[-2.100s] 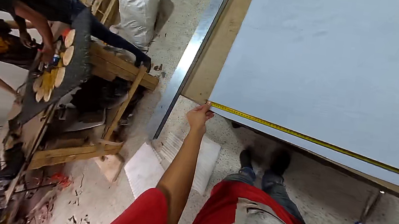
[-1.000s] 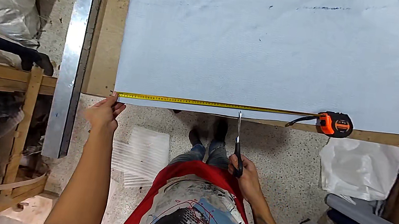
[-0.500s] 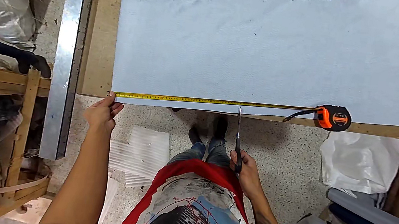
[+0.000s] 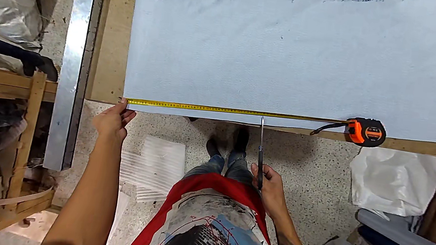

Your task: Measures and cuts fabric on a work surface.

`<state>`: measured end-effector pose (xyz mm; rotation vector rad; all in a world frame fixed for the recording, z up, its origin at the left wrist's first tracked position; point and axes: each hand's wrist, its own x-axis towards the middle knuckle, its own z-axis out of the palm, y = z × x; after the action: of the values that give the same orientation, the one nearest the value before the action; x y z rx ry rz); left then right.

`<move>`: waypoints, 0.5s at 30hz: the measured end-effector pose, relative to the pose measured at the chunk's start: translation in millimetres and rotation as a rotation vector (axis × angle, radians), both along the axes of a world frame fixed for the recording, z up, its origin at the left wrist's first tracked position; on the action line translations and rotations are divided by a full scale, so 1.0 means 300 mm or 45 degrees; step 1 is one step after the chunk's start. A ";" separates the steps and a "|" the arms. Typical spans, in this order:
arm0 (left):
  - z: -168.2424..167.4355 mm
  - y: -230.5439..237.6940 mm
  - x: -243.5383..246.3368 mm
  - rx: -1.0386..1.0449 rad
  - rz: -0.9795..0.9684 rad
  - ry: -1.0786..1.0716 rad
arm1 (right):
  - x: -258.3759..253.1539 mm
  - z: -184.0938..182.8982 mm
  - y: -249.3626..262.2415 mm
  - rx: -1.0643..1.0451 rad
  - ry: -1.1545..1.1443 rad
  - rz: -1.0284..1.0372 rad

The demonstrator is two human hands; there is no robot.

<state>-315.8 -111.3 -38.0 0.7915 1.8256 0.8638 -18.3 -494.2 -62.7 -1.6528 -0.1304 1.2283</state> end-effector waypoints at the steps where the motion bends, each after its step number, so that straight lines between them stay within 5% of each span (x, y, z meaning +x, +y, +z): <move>1: -0.004 0.001 -0.003 0.003 -0.005 0.001 | 0.002 0.004 0.000 -0.011 -0.004 -0.001; 15: -0.019 0.010 -0.006 0.023 0.028 -0.009 | 0.002 0.010 0.015 -0.034 0.014 0.042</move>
<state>-317.6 -108.4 -43.7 0.7797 1.8256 0.8973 -17.8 -489.8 -59.8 -1.6730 -0.1357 1.2686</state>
